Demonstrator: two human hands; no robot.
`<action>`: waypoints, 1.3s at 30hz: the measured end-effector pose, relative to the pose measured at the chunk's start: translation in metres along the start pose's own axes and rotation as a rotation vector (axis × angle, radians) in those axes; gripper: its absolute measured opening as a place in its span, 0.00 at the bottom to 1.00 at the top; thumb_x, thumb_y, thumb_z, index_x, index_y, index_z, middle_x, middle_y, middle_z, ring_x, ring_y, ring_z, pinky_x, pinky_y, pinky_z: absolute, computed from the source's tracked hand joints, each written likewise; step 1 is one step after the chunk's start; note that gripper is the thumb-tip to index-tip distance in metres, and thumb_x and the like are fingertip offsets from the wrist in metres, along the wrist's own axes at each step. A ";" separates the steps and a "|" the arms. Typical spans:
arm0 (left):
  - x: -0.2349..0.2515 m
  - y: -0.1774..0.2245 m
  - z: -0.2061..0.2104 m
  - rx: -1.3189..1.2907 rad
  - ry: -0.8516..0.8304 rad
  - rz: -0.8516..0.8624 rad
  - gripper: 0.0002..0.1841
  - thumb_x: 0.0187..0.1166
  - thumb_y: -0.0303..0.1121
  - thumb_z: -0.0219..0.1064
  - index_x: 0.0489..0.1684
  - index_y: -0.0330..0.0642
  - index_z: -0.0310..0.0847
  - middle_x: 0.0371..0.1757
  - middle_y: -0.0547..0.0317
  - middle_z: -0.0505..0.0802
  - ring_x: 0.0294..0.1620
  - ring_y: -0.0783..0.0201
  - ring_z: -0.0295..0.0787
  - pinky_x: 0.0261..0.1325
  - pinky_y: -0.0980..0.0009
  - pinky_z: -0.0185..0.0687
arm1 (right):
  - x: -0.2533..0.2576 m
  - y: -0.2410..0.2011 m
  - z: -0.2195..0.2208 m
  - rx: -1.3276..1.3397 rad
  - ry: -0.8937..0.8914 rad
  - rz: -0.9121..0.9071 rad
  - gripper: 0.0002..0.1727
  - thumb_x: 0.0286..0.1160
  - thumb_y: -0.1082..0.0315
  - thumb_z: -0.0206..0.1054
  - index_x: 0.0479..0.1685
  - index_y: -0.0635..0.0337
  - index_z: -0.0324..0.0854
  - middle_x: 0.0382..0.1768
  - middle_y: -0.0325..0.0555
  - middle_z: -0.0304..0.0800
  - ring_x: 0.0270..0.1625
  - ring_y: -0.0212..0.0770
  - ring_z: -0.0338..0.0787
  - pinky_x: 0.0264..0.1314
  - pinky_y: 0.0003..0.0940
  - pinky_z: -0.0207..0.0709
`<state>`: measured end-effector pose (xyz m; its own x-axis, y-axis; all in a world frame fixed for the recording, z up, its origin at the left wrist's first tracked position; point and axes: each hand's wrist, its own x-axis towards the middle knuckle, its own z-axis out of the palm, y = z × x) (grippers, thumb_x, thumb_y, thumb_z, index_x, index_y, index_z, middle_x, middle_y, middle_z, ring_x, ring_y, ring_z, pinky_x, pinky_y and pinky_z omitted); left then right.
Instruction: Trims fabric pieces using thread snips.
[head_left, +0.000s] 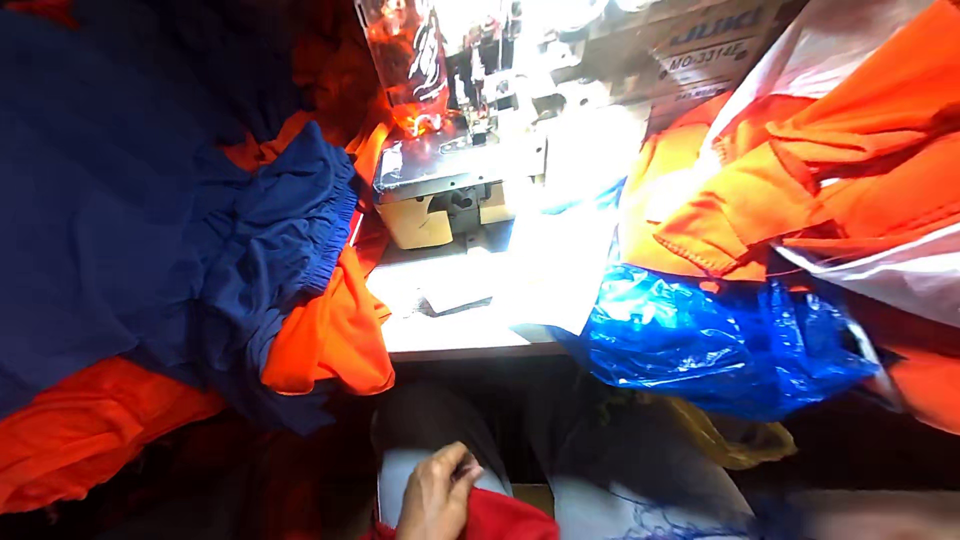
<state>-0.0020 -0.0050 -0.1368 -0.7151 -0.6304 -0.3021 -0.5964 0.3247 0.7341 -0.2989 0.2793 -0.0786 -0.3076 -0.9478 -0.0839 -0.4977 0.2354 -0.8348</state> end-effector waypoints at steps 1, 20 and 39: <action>0.004 -0.001 -0.006 -0.015 0.055 0.000 0.14 0.82 0.37 0.63 0.41 0.34 0.90 0.37 0.51 0.93 0.41 0.58 0.91 0.51 0.54 0.85 | 0.014 0.000 0.013 0.012 -0.045 -0.018 0.20 0.90 0.67 0.55 0.54 0.80 0.84 0.49 0.72 0.89 0.52 0.56 0.89 0.62 0.49 0.81; -0.024 -0.032 -0.014 -0.009 0.069 -0.043 0.13 0.83 0.32 0.62 0.47 0.31 0.89 0.50 0.46 0.94 0.54 0.56 0.92 0.64 0.59 0.83 | 0.140 -0.034 0.226 0.185 -0.597 0.297 0.18 0.80 0.61 0.68 0.56 0.69 0.83 0.48 0.63 0.88 0.54 0.60 0.88 0.61 0.63 0.75; -0.060 0.052 -0.073 -0.802 -0.055 0.360 0.07 0.82 0.40 0.69 0.50 0.53 0.82 0.46 0.77 0.88 0.39 0.89 0.80 0.37 0.90 0.74 | 0.118 -0.112 0.147 1.147 -0.496 -0.012 0.03 0.81 0.64 0.67 0.42 0.43 0.86 0.34 0.20 0.88 0.32 0.14 0.82 0.33 0.12 0.74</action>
<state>0.0364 -0.0020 -0.0357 -0.8395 -0.5432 0.0164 0.0900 -0.1092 0.9899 -0.1601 0.1098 -0.0753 0.1546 -0.9861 -0.0610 0.5719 0.1396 -0.8083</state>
